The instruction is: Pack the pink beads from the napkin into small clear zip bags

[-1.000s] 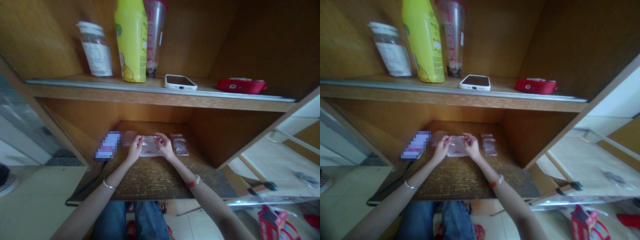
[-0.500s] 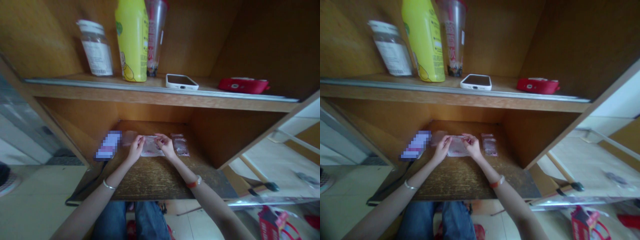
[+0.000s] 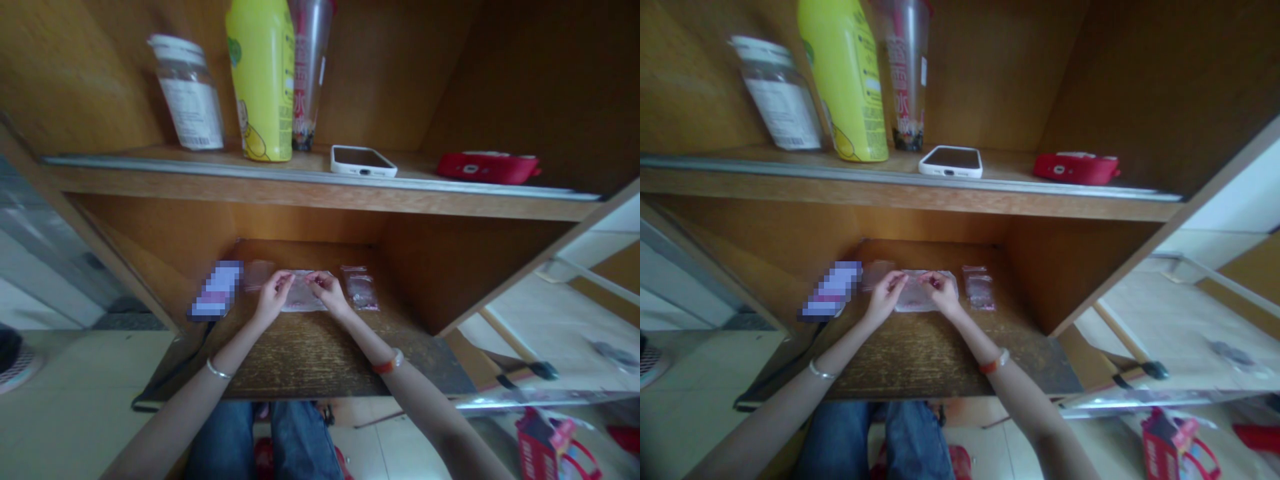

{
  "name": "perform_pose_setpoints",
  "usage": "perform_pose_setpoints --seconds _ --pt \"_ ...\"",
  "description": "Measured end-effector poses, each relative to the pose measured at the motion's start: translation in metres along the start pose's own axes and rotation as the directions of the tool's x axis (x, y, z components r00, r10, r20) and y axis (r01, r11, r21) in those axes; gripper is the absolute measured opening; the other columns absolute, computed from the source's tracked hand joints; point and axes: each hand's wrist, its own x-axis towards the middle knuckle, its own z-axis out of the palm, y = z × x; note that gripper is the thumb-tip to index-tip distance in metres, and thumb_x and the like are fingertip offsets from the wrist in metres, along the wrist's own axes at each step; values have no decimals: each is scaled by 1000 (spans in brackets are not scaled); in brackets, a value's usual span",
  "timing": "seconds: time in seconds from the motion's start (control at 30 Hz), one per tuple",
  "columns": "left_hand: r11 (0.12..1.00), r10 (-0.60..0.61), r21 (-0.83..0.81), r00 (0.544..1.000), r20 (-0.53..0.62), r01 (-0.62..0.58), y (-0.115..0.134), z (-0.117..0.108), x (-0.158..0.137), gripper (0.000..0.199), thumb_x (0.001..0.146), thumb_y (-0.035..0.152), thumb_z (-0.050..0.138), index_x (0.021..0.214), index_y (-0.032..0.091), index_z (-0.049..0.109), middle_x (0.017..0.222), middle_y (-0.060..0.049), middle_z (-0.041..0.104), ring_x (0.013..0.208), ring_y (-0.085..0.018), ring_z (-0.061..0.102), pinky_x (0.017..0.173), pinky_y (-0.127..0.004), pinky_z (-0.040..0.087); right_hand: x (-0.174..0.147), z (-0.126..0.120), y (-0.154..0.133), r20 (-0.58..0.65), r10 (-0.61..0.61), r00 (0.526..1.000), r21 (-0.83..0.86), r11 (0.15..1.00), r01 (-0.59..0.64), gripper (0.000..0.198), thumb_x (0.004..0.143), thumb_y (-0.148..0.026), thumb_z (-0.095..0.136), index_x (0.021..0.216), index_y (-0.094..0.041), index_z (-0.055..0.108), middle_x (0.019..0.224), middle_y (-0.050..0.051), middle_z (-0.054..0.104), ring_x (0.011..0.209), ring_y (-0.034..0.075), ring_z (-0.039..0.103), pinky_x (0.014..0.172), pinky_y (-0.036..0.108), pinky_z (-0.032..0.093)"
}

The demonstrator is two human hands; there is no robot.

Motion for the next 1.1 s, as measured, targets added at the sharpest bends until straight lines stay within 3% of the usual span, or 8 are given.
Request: perform_pose_setpoints --seconds 0.27,0.6,0.8,1.1 --pt "996 20 87 1000 20 -22 0 -2 0 20 87 37 51 83 18 57 77 -1 64 76 -15 61 74 -25 45 -2 1 -2 -46 -30 998 -49 998 28 19 74 -36 60 77 -18 66 74 1 65 65 13 56 63 25 44" --pt "994 58 88 998 23 -60 6 0 -1 19 83 37 56 85 18 61 84 -2 65 80 -15 60 75 -26 47 -4 4 -10 8 -2 1000 -17 1000 2 22 74 -38 62 81 -19 68 84 4 70 80 18 63 76 29 47" --pt "997 36 60 998 46 -39 11 2 -2 20 83 36 57 85 17 61 84 -4 66 80 -16 61 77 -29 48 -8 6 -20 18 -68 998 -55 996 69 17 78 -34 58 80 -19 67 82 3 69 80 17 62 78 29 46" --pt "999 -2 50 1000 27 0 9 2 -1 19 80 36 59 78 17 63 79 -4 67 78 -17 63 75 -29 49 -12 9 -25 -8 -73 997 -108 992 72 16 78 -34 59 78 -19 66 78 4 69 73 17 61 70 29 46"
